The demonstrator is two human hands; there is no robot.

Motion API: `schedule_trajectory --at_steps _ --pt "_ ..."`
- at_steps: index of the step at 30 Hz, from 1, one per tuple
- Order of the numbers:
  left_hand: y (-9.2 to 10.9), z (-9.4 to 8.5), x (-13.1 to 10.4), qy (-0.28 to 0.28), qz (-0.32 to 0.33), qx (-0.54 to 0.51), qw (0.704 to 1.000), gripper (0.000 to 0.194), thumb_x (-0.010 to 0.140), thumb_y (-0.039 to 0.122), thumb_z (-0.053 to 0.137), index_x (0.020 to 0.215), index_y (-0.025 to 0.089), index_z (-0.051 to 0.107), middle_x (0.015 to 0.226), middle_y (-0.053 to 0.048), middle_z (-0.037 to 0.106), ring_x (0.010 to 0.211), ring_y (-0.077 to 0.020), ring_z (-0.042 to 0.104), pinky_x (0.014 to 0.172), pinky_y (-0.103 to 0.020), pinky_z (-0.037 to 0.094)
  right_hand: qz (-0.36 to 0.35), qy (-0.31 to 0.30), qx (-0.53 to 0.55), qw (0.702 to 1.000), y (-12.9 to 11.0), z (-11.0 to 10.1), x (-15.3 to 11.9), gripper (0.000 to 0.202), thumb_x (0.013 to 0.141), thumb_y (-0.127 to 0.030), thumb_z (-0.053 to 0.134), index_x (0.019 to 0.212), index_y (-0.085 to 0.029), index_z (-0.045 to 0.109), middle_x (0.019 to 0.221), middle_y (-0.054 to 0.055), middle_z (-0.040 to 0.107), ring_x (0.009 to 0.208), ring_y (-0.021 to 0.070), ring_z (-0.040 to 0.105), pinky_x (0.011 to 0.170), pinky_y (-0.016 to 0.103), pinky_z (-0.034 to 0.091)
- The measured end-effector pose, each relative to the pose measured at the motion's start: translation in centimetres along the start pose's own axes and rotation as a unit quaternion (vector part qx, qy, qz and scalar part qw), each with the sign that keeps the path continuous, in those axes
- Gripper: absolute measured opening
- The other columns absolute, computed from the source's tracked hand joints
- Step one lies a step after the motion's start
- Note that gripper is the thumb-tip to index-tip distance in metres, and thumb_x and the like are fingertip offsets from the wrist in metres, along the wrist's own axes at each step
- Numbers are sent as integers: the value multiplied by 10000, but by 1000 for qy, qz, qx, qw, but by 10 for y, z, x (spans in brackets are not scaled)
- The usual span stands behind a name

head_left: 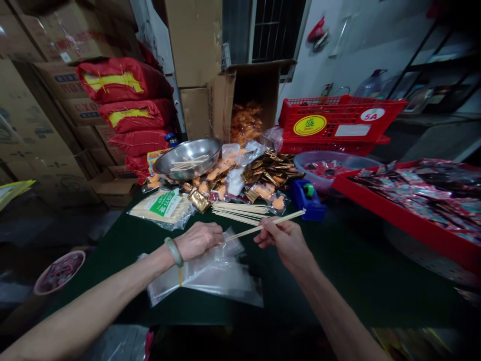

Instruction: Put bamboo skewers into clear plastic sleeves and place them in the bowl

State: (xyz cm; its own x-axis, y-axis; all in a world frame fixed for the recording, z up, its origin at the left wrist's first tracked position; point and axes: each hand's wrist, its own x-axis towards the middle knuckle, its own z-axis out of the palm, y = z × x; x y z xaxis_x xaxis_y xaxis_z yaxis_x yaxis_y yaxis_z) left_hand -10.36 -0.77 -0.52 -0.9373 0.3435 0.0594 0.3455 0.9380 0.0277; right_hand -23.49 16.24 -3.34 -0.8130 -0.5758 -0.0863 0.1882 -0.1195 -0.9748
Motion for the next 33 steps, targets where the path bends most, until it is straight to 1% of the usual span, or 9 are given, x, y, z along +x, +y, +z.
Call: schedule_trajectory --at_steps 8,11,13,16,20,23,26,29,33 --pt "18 -17 -1 9 29 54 998 231 838 84 346 694 141 516 718 -46 539 687 -155 459 557 -262 316 -59 -80 -98 990 17 34 -13 191 635 -334 584 572 -153 571 455 3 517 436 148 524 361 234 404" --pt "20 -18 -3 32 16 64 997 229 866 111 329 768 139 535 752 -50 540 692 -153 456 566 -259 319 -140 -68 -125 980 25 45 -20 149 638 -308 607 592 -167 614 736 77 610 779 217 571 622 303 479" --pt "20 -18 -5 56 5 57 997 223 874 119 323 824 141 539 782 -50 535 708 -149 455 588 -251 328 -220 -71 -139 963 27 46 -22 127 677 -291 592 680 -176 645 901 97 608 971 242 520 806 352 435" --pt "21 -18 -7 86 -23 45 995 217 873 131 322 848 146 537 817 -49 517 726 -144 453 594 -239 327 -303 -116 -146 934 26 42 -20 149 738 -267 556 815 -179 649 976 93 598 995 224 520 892 373 383" --pt "20 -17 -10 79 -58 32 995 201 853 148 331 842 143 532 941 -64 489 760 -144 459 589 -229 329 -201 -196 -120 952 28 36 -15 321 766 -295 530 1061 -168 538 762 30 592 641 141 555 611 285 470" --pt "18 -15 -12 70 -66 37 995 196 831 131 340 877 142 530 1041 -81 459 786 -151 464 598 -237 342 -112 -190 -83 972 29 36 -13 523 737 -331 560 1197 -160 381 615 -38 547 483 104 484 456 224 421" --pt "17 -13 -12 67 -60 45 995 220 821 104 330 889 140 536 1096 -103 447 839 -177 472 639 -262 367 -84 -141 -70 984 24 40 -13 458 692 -363 598 1070 -140 465 606 -32 562 481 98 489 439 209 405" --pt "17 -11 -10 69 -54 30 996 237 816 86 323 895 150 537 1110 -105 451 910 -203 472 701 -290 393 -82 -120 -73 987 19 45 -14 269 650 -373 619 756 -130 571 539 -26 537 441 85 460 408 199 369" --pt "19 0 -11 148 -104 -69 981 315 822 226 449 1129 162 422 1191 -123 380 1040 -216 434 821 -318 407 -96 -78 -70 990 10 45 -10 218 632 -346 621 620 -132 587 449 -29 505 404 78 436 382 190 324"
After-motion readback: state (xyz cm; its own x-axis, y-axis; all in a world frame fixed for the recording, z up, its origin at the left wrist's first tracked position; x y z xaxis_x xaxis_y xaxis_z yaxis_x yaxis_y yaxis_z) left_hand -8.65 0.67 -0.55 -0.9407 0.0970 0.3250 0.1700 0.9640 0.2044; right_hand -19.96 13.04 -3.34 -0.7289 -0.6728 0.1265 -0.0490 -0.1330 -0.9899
